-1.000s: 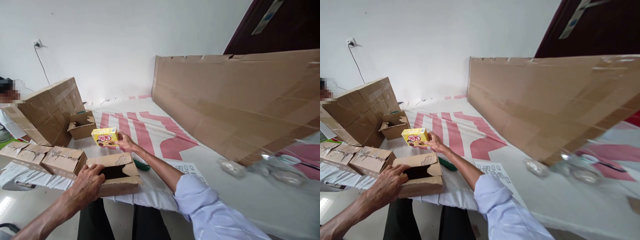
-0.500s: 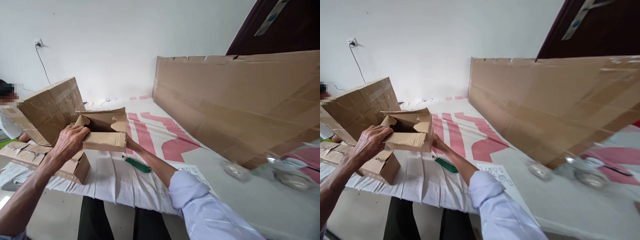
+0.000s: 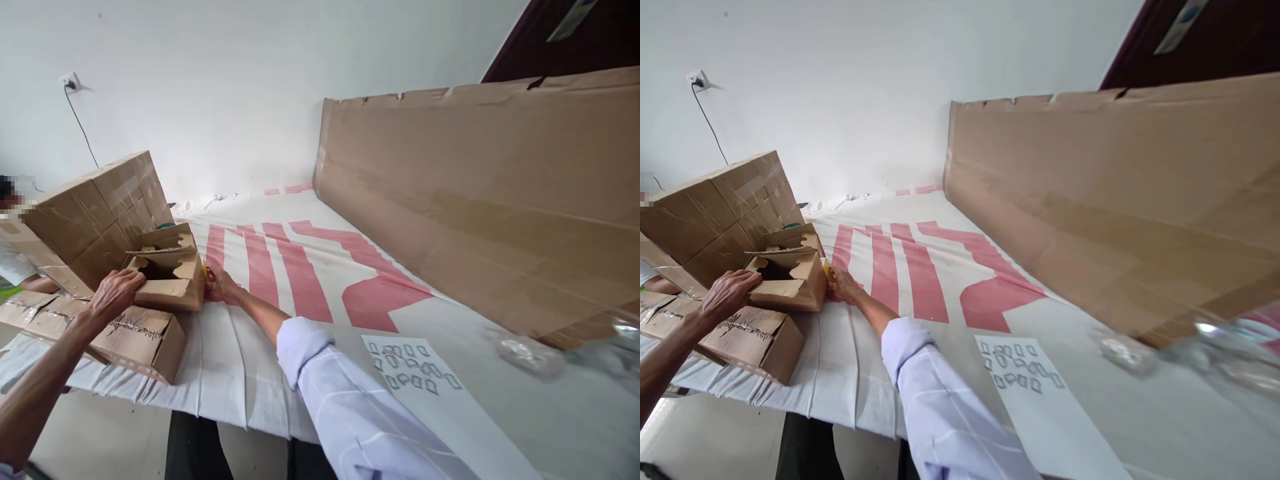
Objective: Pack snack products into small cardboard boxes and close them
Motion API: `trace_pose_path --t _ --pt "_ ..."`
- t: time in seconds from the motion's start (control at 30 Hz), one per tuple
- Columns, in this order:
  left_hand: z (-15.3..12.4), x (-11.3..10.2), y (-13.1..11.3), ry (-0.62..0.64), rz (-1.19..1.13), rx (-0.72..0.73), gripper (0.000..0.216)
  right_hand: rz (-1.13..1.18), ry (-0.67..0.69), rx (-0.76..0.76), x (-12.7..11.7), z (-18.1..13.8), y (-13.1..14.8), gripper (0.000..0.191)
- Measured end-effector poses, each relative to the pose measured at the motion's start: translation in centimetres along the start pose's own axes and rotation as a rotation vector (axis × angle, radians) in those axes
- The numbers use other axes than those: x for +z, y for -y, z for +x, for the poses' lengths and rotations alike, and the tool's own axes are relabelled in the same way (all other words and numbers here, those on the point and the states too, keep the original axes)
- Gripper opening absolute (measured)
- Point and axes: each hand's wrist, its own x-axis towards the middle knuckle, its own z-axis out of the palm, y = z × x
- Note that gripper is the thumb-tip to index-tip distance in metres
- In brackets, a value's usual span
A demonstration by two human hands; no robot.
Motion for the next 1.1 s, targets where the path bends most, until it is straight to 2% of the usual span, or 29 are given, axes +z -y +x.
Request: trace_pose_path --t 0.13,0.23,0.33,0.4,0.5,0.57,0.67,0.77,0.9,1.1 --pt "0.6 1.2 0.8 0.142 -0.035 -0.003 0.025 -0.190 -0.038 0.020 -3.6 -0.7 1.5 0.025" --pt "1.5 1.3 0.8 0.195 -0.063 -0.042 0.039 -0.290 -0.077 0.018 -7.3 -3.6 3.2 0.020" --pt "2.8 1.0 -0.1 0.274 -0.059 -0.076 0.050 -0.457 -0.070 -0.035 -10.3 -9.6 4.5 0.013" --pt "3.7 0.8 -1.0 0.314 -0.049 -0.080 0.049 -0.645 -0.060 -0.059 -11.5 -14.5 4.5 0.019" --pt "4.6 0.8 -2.2 0.312 -0.035 -0.063 0.032 -0.900 -0.061 0.018 -11.9 -20.7 2.4 0.024" --pt "4.9 0.9 -2.8 0.282 -0.025 -0.051 0.019 -0.994 -0.080 0.068 -11.7 -23.1 0.2 0.023" --pt "5.3 1.2 -3.3 0.231 0.004 -0.055 0.017 -1.033 -0.152 0.025 -11.2 -24.4 -3.1 0.019" --pt "6.2 1.8 -3.4 0.185 0.020 -0.057 0.015 -1.030 -0.231 -0.061 -11.0 -24.5 -5.2 0.015" --pt "8.8 3.0 -3.2 0.126 -0.009 -0.050 0.008 -0.994 -0.309 -0.135 -11.0 -24.7 -6.4 0.021" --pt "14.6 4.3 -2.9 0.121 0.036 -0.146 0.019 -0.962 -0.378 -0.219 -11.0 -25.1 -7.3 0.018"
